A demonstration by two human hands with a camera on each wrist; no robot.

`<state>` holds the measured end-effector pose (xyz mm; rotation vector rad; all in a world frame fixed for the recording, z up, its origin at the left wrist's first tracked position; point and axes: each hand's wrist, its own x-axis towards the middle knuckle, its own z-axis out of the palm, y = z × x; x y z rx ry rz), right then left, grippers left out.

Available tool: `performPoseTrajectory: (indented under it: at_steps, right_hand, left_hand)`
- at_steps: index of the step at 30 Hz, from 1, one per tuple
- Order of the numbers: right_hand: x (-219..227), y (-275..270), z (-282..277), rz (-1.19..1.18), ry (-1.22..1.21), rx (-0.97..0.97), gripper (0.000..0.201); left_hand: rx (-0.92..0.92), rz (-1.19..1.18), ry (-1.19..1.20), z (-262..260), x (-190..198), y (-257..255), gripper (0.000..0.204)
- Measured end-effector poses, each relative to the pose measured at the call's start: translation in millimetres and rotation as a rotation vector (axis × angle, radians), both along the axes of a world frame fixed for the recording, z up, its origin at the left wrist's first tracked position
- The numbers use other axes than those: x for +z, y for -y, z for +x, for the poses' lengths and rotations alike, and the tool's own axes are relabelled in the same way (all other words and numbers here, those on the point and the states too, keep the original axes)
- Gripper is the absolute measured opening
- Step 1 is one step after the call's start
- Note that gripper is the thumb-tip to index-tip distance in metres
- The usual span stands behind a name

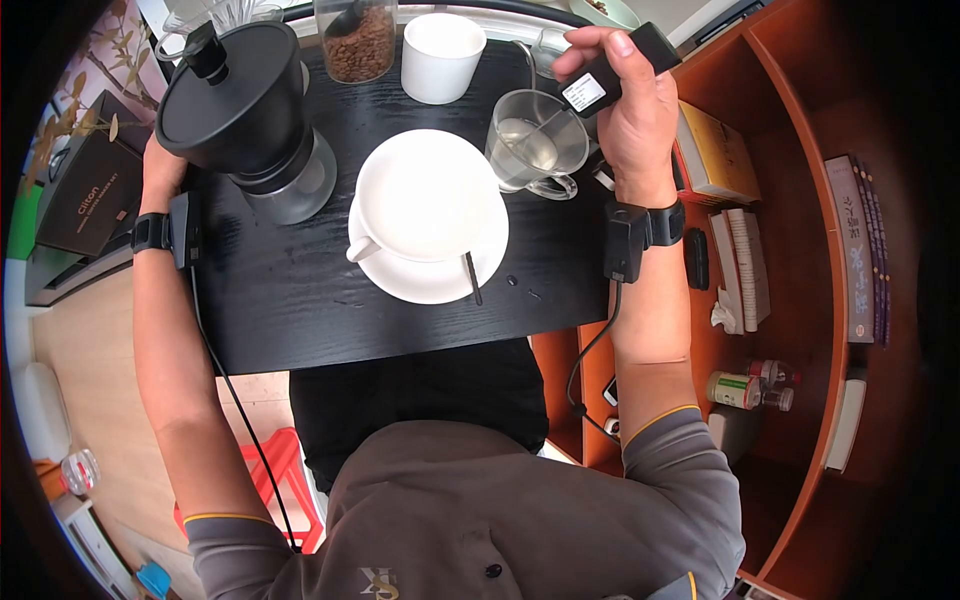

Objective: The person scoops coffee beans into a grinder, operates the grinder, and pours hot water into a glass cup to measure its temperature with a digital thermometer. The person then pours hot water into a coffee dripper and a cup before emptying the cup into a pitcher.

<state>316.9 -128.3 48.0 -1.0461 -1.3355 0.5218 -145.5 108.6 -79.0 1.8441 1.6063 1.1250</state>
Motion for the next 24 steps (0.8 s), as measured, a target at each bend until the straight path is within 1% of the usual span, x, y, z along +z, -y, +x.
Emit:
performPoseTrajectory:
  at_steps: [4, 8, 10, 11, 14, 16, 20, 22, 24]
  right_hand:
    - [1.1, -0.6, 2.3, 0.015, -0.078, -0.001, 0.049]
    - [0.8, -2.5, 3.9, 0.065, -0.071, -0.033, 0.050]
    - [1.1, -2.1, 5.9, 0.067, -0.159, -0.003, 0.048]
    - [0.8, -1.0, 6.1, 0.064, -0.159, -0.002, 0.048]
    - [0.9, 0.1, 5.0, -0.067, -0.002, 0.038, 0.040]
    - [-0.1, -0.7, 1.2, -0.065, 0.046, 0.067, 0.040]
    - [0.8, 0.8, 2.1, -0.053, 0.012, 0.054, 0.041]
    - [1.5, -0.1, 4.9, -0.006, -0.068, 0.029, 0.042]
    - [2.5, 1.8, 3.0, 0.002, -0.058, 0.002, 0.042]
  left_hand:
    - [-0.022, 0.022, -0.007, -3.6, -4.6, -5.0, 0.049]
    - [0.011, 0.000, -0.008, -2.2, -2.2, -4.6, 0.050]
    - [0.010, -0.011, -0.038, -2.4, -1.3, -2.8, 0.051]
    - [0.011, -0.013, -0.038, -4.7, -4.6, -4.8, 0.051]
    - [-0.005, 0.016, -0.071, -9.4, -9.4, -14.1, 0.051]
    - [-0.027, 0.011, -0.016, -10.5, -12.2, -16.5, 0.051]
    - [-0.023, 0.022, -0.051, -11.6, -12.1, -15.8, 0.051]
    - [-0.013, 0.015, -0.069, -11.2, -11.1, -15.5, 0.051]
    - [-0.024, 0.034, -0.077, -11.8, -13.4, -16.6, 0.051]
